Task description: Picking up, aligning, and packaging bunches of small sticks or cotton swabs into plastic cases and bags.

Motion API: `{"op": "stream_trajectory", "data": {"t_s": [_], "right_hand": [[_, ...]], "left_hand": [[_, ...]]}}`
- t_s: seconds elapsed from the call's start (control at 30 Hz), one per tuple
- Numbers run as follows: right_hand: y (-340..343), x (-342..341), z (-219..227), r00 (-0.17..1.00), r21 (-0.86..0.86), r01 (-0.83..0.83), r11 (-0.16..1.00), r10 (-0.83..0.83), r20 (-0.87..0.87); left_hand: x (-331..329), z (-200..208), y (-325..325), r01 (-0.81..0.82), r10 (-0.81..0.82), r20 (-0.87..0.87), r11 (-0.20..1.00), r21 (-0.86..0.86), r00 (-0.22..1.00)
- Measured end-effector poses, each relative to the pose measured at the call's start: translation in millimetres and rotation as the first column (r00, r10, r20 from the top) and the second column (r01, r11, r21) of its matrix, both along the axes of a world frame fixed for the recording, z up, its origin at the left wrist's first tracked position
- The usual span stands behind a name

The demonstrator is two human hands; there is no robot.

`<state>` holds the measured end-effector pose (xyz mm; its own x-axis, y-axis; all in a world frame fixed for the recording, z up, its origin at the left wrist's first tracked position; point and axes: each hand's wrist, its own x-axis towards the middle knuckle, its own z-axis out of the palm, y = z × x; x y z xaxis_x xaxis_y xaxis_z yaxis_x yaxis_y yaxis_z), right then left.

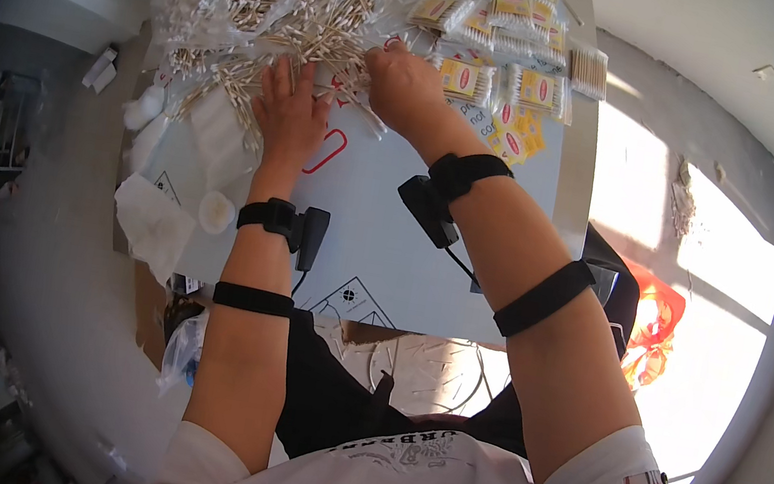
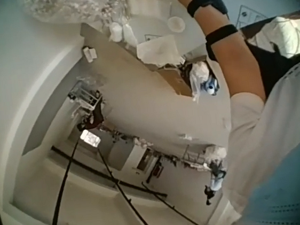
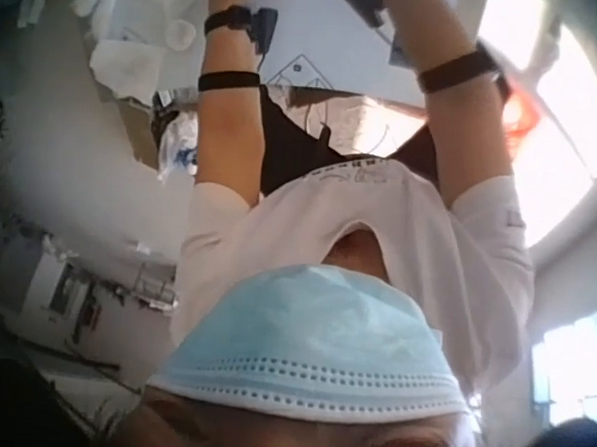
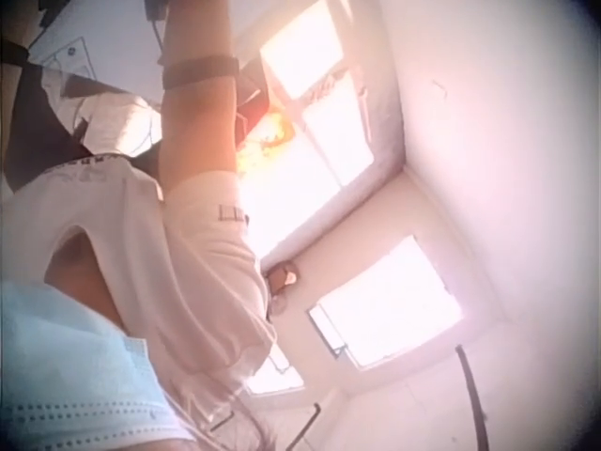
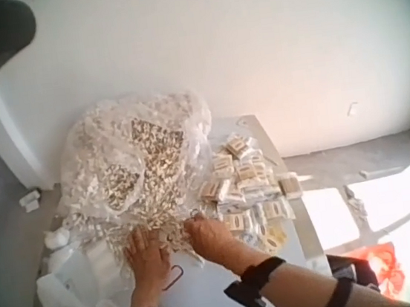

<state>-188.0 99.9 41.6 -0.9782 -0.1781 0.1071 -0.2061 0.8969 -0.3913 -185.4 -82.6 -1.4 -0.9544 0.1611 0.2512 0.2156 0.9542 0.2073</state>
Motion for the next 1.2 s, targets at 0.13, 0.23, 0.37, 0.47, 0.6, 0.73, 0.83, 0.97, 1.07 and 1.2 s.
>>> {"op": "stream_trajectory", "data": {"t_s": [0.13, 0.23, 0.37, 0.47, 0.6, 0.73, 0.83, 0.97, 1.07, 1.2], "right_hand": [[5.4, 49.0, -12.7, 0.998, -0.001, 0.024, 1.000, -0.024, -0.063], [6.2, 84.7, -16.0, 0.985, -0.080, -0.066, 0.995, 0.052, -0.163], [11.4, 131.0, -14.8, 0.977, -0.286, -0.077, 0.955, 0.016, -0.211], [22.9, 161.2, -10.0, 0.975, -0.424, 0.057, 0.904, -0.141, -0.170], [38.0, 186.6, -6.2, 0.985, -0.432, 0.132, 0.892, -0.167, -0.045], [47.8, 196.2, -10.9, 0.998, -0.318, 0.035, 0.947, -0.050, -0.038], [49.0, 211.7, -7.6, 0.993, -0.405, 0.008, 0.914, -0.054, -0.101], [62.2, 243.9, -6.0, 0.997, -0.356, -0.025, 0.934, -0.003, -0.077], [69.7, 251.4, -17.4, 0.998, -0.327, -0.062, 0.943, 0.047, -0.052], [62.2, 257.8, 4.8, 0.994, -0.418, -0.094, 0.904, 0.065, -0.085]], "left_hand": [[52.4, 13.0, 11.4, -0.005, -0.003, 0.172, 0.999, 0.047, 0.985], [93.6, 10.1, 11.6, 0.009, -0.028, 0.114, 0.987, 0.161, 0.993], [124.4, 6.4, 9.6, 0.060, -0.033, -0.081, 0.931, 0.361, 0.996], [135.4, 14.3, 12.7, 0.150, -0.110, -0.113, 0.873, 0.464, 0.988], [137.7, 13.2, 25.7, 0.182, -0.170, -0.066, 0.934, 0.306, 0.983], [129.4, 7.7, 33.4, 0.122, -0.090, -0.117, 0.944, 0.307, 0.989], [127.3, 9.3, 38.8, 0.065, -0.005, -0.162, 0.929, 0.363, 0.987], [138.0, 7.1, 33.4, 0.043, 0.042, -0.185, 0.900, 0.433, 0.982], [139.9, 3.9, 30.2, 0.076, -0.015, -0.148, 0.906, 0.417, 0.989], [150.8, 0.7, 27.1, 0.091, -0.035, -0.132, 0.888, 0.450, 0.991]]}}
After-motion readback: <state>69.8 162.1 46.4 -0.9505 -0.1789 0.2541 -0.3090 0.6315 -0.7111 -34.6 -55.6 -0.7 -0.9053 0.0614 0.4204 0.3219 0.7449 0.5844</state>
